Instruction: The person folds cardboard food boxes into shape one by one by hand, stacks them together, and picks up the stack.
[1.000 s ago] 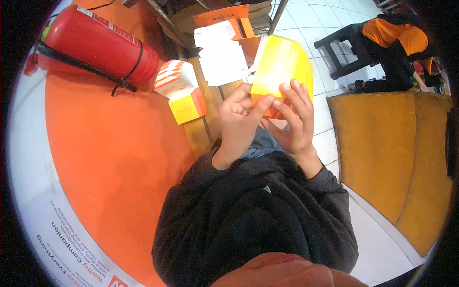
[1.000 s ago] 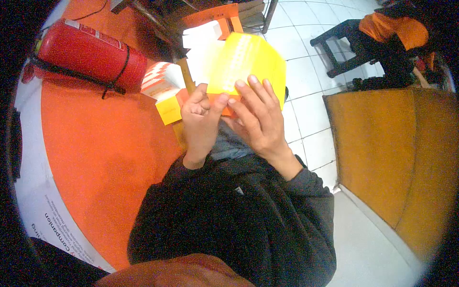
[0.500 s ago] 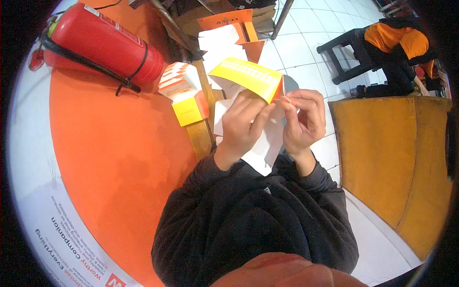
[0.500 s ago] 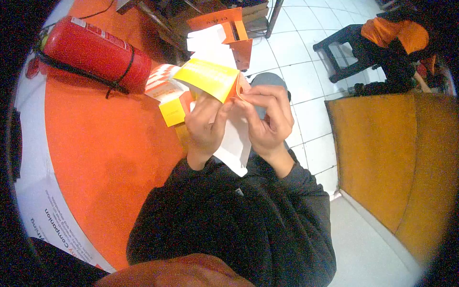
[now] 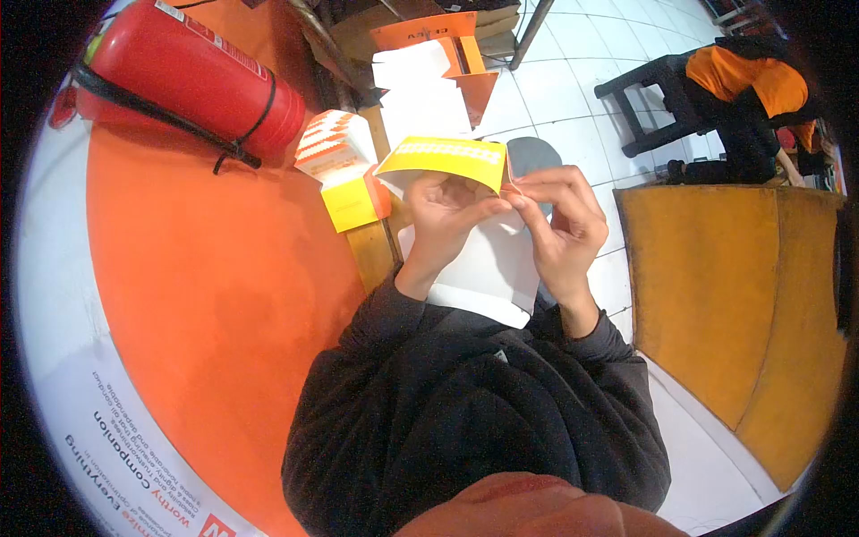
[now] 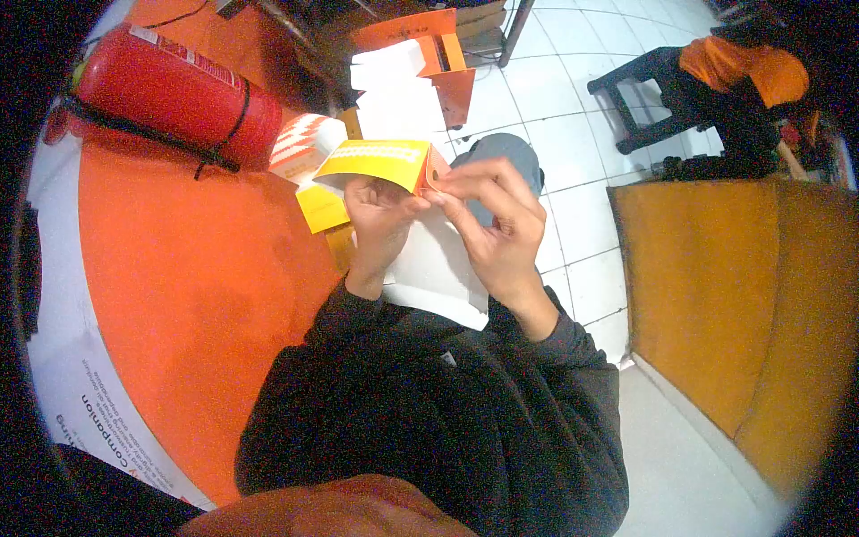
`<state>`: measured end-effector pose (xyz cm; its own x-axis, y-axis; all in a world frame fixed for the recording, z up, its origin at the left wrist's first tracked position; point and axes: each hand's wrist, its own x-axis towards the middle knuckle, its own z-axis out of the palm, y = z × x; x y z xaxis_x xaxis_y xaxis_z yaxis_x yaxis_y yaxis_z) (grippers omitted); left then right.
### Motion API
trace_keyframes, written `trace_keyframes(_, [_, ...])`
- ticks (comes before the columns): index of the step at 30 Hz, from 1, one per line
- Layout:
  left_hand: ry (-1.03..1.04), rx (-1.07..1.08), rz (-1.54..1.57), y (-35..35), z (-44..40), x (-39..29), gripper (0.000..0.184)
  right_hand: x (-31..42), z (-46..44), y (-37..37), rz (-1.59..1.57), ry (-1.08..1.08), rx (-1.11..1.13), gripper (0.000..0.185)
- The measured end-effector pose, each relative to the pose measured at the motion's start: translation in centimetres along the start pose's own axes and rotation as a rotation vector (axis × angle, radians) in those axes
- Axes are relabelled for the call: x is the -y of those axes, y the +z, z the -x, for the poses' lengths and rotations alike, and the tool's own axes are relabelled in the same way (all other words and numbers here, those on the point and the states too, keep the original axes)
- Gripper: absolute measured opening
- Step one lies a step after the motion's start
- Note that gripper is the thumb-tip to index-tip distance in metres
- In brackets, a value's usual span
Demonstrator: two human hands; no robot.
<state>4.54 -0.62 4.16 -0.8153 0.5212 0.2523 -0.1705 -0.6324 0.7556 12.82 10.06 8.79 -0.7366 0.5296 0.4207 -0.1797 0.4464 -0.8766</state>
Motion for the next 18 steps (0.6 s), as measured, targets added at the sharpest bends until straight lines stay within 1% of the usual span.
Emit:
trace_keyframes(2, [-0.024, -0.009, 0.034, 0.2, 0.3, 0.2, 0.037, 0.1, 0.1, -0.1, -0.033, 0.033, 0.005, 0.010])
trace_keyframes(5, [0.045, -0.016, 0.003, 0.3, 0.1, 0.1, 0.037, 0.4, 0.4, -0.7, 0.054, 0.048, 0.119, 0.020])
trace_keyframes(8, [0.047, -0.130, -0.127, 0.0, 0.1, -0.1, 0.033, 0.5, 0.4, -0.6, 0.107, -0.096, 0.290, 0.032])
trace_keyframes(10, [0.147, -0.100, -0.248, 0.6, -0.5, -0.4, 0.030, 0.6, 1.3, -0.1, 0.062, -0.049, 0.335, 0.040])
trace_keyframes(11, [0.195, -0.088, -0.310, 1.0, -0.7, -0.7, 0.028, 0.3, 1.6, -0.4, 0.065, -0.018, 0.394, 0.046])
trace_keyframes(12, [0.154, -0.070, -0.347, 1.5, -0.7, -0.9, 0.022, 0.0, 1.9, -0.7, 0.070, 0.012, 0.453, 0.052])
trace_keyframes(14, [0.095, -0.036, -0.636, 0.9, -0.1, -0.8, 0.019, -1.5, 2.1, -2.2, -0.048, 0.089, 0.456, 0.053])
trace_keyframes(15, [0.063, -0.016, -0.778, 0.7, 0.2, -0.8, 0.018, -3.4, 2.5, -2.9, -0.204, 0.215, 0.364, 0.052])
trace_keyframes(16, [0.020, 0.030, -0.784, 0.6, 0.4, -1.2, 0.016, -5.3, 2.9, -3.6, -0.368, 0.325, 0.252, 0.051])
trace_keyframes(17, [0.024, 0.205, -0.777, 0.2, 0.5, -1.6, 0.015, -7.5, 3.4, -4.1, -0.625, 0.517, 0.034, 0.050])
trace_keyframes(18, [0.027, 0.382, -0.763, -0.1, 0.5, -1.9, 0.014, -7.9, 3.2, -4.8, -0.692, 0.632, -0.076, 0.048])
